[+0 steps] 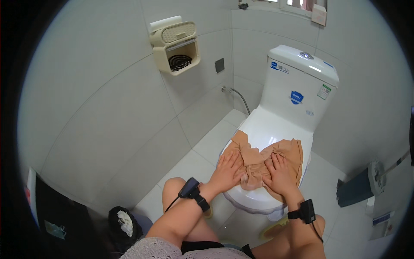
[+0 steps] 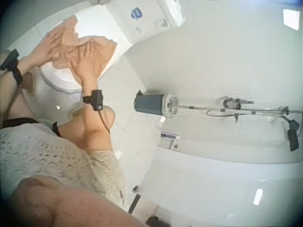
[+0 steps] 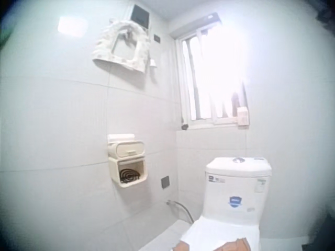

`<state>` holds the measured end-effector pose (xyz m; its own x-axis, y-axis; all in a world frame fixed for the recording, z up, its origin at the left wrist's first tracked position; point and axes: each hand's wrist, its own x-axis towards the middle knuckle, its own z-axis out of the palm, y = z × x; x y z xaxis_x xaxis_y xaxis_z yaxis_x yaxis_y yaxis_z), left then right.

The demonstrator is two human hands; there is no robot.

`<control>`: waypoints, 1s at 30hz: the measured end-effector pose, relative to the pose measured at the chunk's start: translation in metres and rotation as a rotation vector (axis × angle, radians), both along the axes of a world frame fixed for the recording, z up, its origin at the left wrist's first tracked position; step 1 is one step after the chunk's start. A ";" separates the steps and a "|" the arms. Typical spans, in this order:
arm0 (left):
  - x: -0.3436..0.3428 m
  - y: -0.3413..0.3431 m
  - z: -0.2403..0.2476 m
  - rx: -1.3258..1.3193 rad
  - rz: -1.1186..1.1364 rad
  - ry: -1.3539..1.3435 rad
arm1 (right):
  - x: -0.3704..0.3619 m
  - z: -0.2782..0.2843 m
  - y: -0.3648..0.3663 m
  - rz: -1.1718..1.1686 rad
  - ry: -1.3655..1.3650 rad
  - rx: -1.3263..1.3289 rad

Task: Cleaning the lid and seat of a white toilet using a brown cloth.

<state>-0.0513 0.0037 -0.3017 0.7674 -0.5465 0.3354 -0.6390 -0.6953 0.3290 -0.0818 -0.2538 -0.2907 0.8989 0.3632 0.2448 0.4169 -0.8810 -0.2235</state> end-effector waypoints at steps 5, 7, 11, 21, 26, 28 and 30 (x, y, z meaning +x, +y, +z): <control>0.043 -0.013 -0.007 -0.050 0.126 0.025 | 0.011 -0.003 0.011 -0.144 0.027 -0.075; 0.053 -0.022 -0.005 -0.017 0.155 0.035 | 0.022 -0.003 0.009 -0.223 0.021 -0.114; 0.074 -0.027 -0.010 0.004 0.246 0.078 | 0.053 -0.001 0.014 -0.376 0.048 -0.124; 0.022 -0.042 -0.001 0.084 -0.003 -0.059 | 0.147 0.004 0.004 -0.250 -0.019 -0.152; -0.019 -0.025 0.009 0.179 -0.154 -0.032 | 0.161 0.000 0.040 0.064 0.060 0.230; -0.026 -0.030 0.014 0.219 -0.273 0.051 | 0.158 -0.005 0.046 0.147 0.051 0.415; -0.032 -0.039 0.012 0.240 -0.350 0.100 | 0.146 -0.006 0.062 0.164 0.108 0.468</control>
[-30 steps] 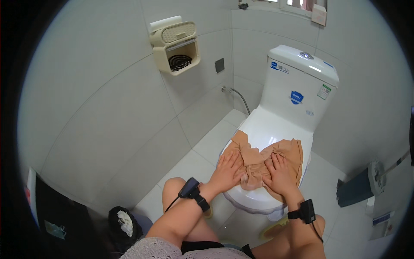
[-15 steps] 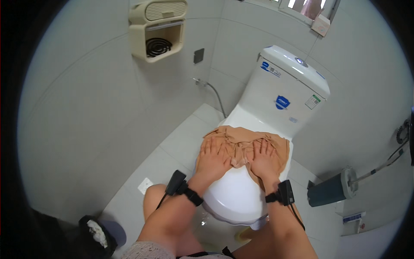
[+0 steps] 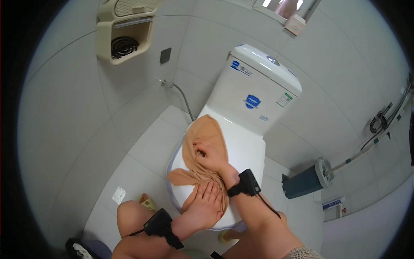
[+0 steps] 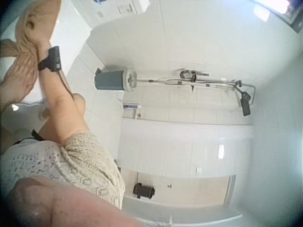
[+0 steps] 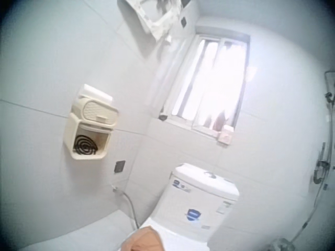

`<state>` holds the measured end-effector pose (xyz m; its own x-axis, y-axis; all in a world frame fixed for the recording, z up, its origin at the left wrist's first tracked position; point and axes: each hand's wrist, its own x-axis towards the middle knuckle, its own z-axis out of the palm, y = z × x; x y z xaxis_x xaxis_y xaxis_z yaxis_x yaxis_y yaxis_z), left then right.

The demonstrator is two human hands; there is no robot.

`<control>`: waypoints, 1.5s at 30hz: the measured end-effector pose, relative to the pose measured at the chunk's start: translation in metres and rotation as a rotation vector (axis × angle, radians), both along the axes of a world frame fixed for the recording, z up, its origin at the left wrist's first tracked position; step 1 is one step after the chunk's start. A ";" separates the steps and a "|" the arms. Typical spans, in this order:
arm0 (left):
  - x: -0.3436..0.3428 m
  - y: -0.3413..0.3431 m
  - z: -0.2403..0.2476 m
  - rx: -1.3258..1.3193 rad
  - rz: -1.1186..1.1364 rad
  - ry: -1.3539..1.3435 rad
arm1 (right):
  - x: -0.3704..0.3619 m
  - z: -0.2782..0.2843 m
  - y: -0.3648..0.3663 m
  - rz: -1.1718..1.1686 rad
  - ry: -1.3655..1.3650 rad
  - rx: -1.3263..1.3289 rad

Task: Cleaning the lid and seat of a white toilet using a brown cloth.

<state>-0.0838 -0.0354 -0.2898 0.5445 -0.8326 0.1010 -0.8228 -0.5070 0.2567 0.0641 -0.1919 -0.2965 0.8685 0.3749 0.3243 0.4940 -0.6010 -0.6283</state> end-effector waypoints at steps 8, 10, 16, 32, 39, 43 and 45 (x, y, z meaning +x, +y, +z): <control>-0.040 -0.019 -0.005 0.076 -0.334 0.020 | -0.092 0.009 -0.017 0.054 0.003 0.025; -0.046 -0.029 0.001 0.062 -0.365 -0.042 | -0.118 0.016 -0.043 -0.019 -0.033 -0.010; -0.043 -0.046 -0.011 -0.028 -0.513 -0.155 | -0.146 -0.001 -0.099 -0.362 -0.166 -0.221; 0.041 -0.008 -0.002 -0.037 0.244 -0.062 | 0.001 -0.003 -0.127 -0.748 0.130 -0.600; 0.022 -0.015 0.006 0.024 0.256 -0.034 | 0.058 0.014 -0.037 -0.482 0.090 -0.604; 0.024 -0.009 0.007 -0.032 0.269 -0.140 | 0.060 0.012 0.018 -0.189 -0.038 -0.577; 0.027 -0.007 0.012 -0.039 0.267 -0.166 | 0.049 0.012 0.033 -0.107 -0.012 -0.571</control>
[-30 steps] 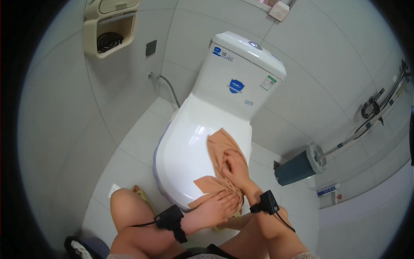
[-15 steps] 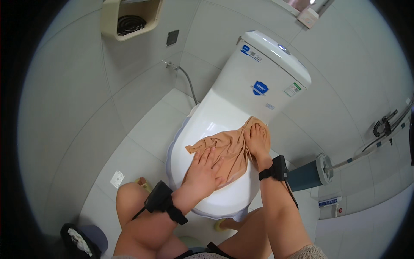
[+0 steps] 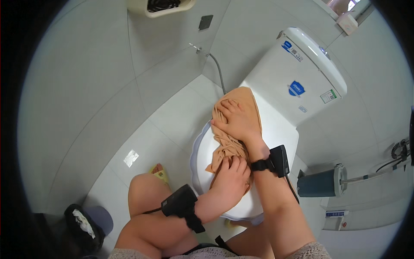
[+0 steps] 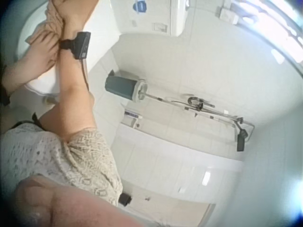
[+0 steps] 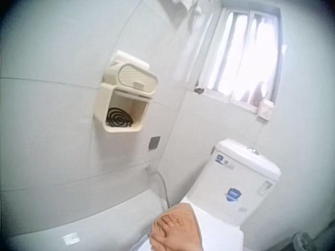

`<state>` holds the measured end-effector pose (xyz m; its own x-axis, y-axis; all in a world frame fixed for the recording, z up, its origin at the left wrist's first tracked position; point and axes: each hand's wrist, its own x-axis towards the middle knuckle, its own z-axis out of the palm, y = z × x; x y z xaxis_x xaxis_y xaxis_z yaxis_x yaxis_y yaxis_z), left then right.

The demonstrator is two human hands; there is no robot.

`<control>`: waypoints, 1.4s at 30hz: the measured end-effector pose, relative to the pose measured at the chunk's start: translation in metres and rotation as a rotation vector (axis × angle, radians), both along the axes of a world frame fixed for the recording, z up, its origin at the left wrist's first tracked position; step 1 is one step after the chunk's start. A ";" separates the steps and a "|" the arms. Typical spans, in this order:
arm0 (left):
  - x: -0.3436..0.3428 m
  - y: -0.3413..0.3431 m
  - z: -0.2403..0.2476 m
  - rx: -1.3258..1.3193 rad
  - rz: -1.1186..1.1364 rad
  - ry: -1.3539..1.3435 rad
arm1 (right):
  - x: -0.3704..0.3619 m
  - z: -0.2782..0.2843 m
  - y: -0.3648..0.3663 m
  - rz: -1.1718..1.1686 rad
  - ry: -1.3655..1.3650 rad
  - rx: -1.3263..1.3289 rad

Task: Cleaning the lid and seat of a white toilet using a brown cloth.

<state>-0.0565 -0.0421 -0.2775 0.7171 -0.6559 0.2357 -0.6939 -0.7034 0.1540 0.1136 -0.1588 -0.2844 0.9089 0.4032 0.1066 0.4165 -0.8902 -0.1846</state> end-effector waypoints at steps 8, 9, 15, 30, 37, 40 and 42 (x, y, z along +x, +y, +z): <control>-0.020 0.015 0.016 -0.057 -0.085 0.096 | -0.074 0.008 0.011 0.314 0.070 0.238; -0.025 0.016 0.017 -0.059 -0.096 0.099 | -0.084 0.009 0.007 0.303 0.071 0.236; -0.033 0.029 0.018 -0.070 -0.260 0.330 | -0.153 0.018 -0.013 0.143 0.061 0.294; 0.042 -0.023 -0.021 -0.287 -0.272 0.033 | -0.305 -0.032 -0.010 -0.410 -0.227 0.158; 0.024 -0.032 -0.033 -0.208 -0.425 0.053 | -0.305 -0.029 -0.060 -0.341 -0.143 0.175; 0.013 -0.025 -0.038 -0.296 -0.116 -0.019 | -0.268 -0.030 -0.101 -0.394 -0.125 0.222; 0.002 -0.021 -0.030 -0.225 -0.035 0.021 | -0.233 -0.036 -0.138 -0.464 -0.167 0.135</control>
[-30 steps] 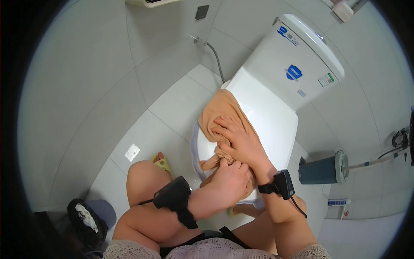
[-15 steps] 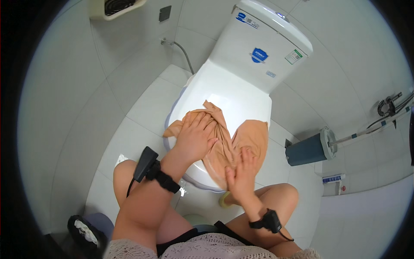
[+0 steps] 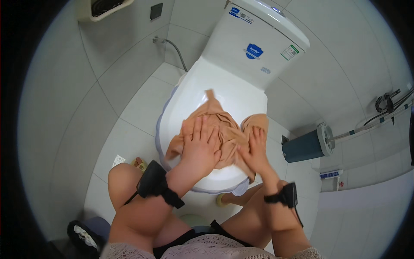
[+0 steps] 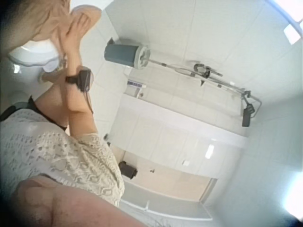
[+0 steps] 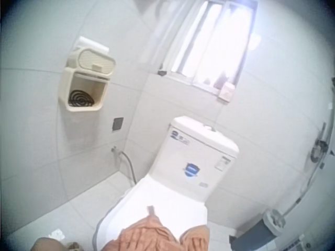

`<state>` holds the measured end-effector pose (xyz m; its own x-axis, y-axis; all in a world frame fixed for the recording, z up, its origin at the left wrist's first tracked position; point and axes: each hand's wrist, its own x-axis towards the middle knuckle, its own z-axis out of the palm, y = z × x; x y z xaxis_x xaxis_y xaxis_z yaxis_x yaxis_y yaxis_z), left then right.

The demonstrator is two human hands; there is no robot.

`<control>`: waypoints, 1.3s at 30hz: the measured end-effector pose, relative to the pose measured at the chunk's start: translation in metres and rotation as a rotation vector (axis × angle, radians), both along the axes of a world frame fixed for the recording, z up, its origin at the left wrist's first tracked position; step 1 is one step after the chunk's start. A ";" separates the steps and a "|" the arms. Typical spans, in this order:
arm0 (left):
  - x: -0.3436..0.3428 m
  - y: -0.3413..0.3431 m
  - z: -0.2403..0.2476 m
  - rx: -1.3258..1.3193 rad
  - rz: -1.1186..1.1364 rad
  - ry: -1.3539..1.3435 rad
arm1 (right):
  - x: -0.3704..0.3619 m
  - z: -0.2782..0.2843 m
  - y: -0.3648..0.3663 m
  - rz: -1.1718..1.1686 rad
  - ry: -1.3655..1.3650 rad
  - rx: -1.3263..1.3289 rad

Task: Cleaning the lid and seat of a white toilet using a brown cloth.

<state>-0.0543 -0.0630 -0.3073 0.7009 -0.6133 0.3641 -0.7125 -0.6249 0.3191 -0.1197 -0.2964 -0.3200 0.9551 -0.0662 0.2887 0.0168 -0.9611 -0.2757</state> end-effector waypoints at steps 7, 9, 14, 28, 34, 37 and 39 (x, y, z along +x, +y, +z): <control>-0.027 0.018 0.016 0.216 0.124 0.091 | 0.143 0.036 0.013 -0.150 0.196 -0.214; -0.028 0.018 0.015 0.261 0.149 0.083 | 0.173 0.043 0.047 -0.109 0.245 -0.180; -0.015 0.024 0.014 0.238 0.213 0.107 | 0.195 0.046 0.123 0.421 0.136 -0.224; 0.022 0.077 0.047 0.168 -0.007 0.076 | 0.051 0.039 0.139 0.421 -0.002 0.270; 0.028 0.063 0.054 0.018 -0.070 0.256 | -0.049 0.029 0.124 0.296 0.054 0.028; 0.007 0.019 0.045 0.057 -0.127 0.260 | -0.074 0.016 0.098 0.148 0.021 0.000; 0.000 -0.004 0.002 -0.080 -0.283 -0.064 | -0.073 0.007 0.083 0.118 0.001 0.042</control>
<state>-0.0542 -0.0671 -0.3050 0.4806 -0.7485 0.4568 -0.8749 -0.3738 0.3080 -0.1924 -0.2129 -0.3134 0.9572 0.0349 0.2875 0.1290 -0.9401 -0.3156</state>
